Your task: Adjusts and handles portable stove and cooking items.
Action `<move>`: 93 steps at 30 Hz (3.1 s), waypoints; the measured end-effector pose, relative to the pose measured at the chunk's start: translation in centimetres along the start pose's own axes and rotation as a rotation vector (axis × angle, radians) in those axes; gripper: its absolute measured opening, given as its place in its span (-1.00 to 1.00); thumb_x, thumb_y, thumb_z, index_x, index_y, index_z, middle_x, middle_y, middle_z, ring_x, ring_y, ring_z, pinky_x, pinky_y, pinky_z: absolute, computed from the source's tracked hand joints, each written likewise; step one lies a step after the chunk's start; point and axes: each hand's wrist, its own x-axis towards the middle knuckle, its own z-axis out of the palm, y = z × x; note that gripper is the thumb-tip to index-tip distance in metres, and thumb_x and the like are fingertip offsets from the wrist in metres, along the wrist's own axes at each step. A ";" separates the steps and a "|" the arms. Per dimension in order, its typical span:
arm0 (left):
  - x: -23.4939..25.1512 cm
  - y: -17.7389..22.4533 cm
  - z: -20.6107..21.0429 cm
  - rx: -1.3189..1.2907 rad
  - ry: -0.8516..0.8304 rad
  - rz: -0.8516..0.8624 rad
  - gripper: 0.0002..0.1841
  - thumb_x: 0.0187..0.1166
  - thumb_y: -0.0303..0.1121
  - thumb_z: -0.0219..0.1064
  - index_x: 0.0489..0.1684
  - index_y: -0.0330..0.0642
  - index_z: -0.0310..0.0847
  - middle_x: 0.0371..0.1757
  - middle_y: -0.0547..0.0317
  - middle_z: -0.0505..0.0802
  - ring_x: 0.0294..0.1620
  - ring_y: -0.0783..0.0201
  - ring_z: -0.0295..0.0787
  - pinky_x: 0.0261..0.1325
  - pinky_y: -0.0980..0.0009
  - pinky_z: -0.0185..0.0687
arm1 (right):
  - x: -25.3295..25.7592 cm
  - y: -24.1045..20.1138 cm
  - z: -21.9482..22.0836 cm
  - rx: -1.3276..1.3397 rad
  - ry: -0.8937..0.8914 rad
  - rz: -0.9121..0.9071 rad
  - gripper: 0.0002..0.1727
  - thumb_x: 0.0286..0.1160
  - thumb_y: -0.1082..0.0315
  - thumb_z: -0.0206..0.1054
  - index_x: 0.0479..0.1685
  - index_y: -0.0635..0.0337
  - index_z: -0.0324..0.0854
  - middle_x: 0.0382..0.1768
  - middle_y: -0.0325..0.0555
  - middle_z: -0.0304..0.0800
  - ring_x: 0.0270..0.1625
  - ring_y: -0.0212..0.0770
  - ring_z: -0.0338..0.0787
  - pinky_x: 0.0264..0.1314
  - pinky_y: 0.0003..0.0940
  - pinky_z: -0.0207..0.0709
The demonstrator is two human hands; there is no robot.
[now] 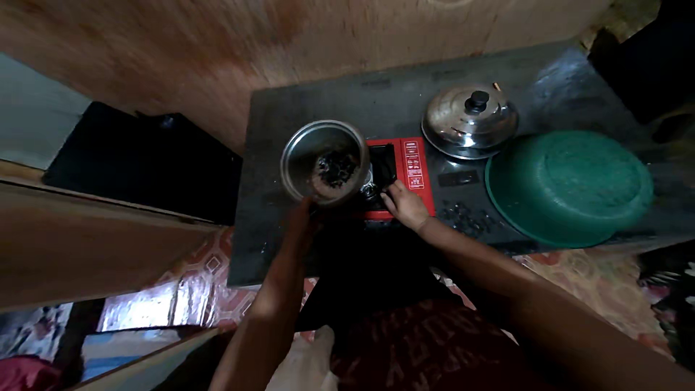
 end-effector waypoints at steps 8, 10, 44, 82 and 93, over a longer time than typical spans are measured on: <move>1.7 -1.2 2.6 0.149 -0.073 -0.011 -0.68 0.82 -0.24 0.12 0.08 -0.39 0.58 -0.18 0.02 0.75 -0.26 0.27 0.72 -0.13 0.33 0.71 | -5.3 6.6 -3.1 0.192 0.316 0.191 -0.54 0.82 0.16 0.07 0.36 0.38 0.58 0.32 0.35 0.62 0.33 0.22 0.70 0.43 0.12 0.57; 1.6 -1.0 3.1 0.159 -0.074 -0.019 -0.69 0.80 -0.25 0.15 0.10 -0.38 0.58 -0.18 0.00 0.75 -0.27 0.27 0.71 -0.16 0.35 0.70 | -5.8 7.4 -3.5 0.293 0.268 0.364 -0.49 0.83 0.14 0.07 0.44 0.43 0.49 0.41 0.42 0.54 0.40 0.26 0.66 0.50 0.11 0.51; 9.3 -4.1 -0.4 0.190 0.125 -0.130 -0.46 0.92 -0.05 -0.12 0.73 -0.15 0.25 0.52 -0.19 0.60 0.47 -0.05 0.55 0.42 -0.08 0.48 | 8.8 6.4 -1.1 0.877 0.095 0.682 -0.20 0.82 -0.28 -0.13 0.53 0.32 0.45 0.24 0.27 0.74 0.25 0.05 0.79 0.37 0.05 0.62; 11.4 -7.5 -1.0 0.264 0.070 0.060 -0.40 0.93 -0.02 -0.23 0.80 -0.21 0.14 0.63 -0.28 0.51 0.57 -0.05 0.51 0.58 -0.01 0.41 | 2.2 5.5 4.8 0.571 0.287 0.467 0.38 0.06 0.27 0.80 0.86 0.32 -0.25 0.70 0.42 0.22 0.71 0.25 0.37 0.72 0.12 0.30; 12.7 -8.5 -1.8 0.319 0.039 0.109 -0.39 0.93 -0.01 -0.25 0.78 -0.27 0.13 0.61 -0.30 0.51 0.57 -0.06 0.50 0.58 -0.02 0.42 | 1.7 5.6 5.6 0.390 0.292 0.537 0.29 0.13 0.18 0.77 0.85 0.33 -0.11 0.69 0.41 0.28 0.70 0.32 0.38 0.73 0.19 0.26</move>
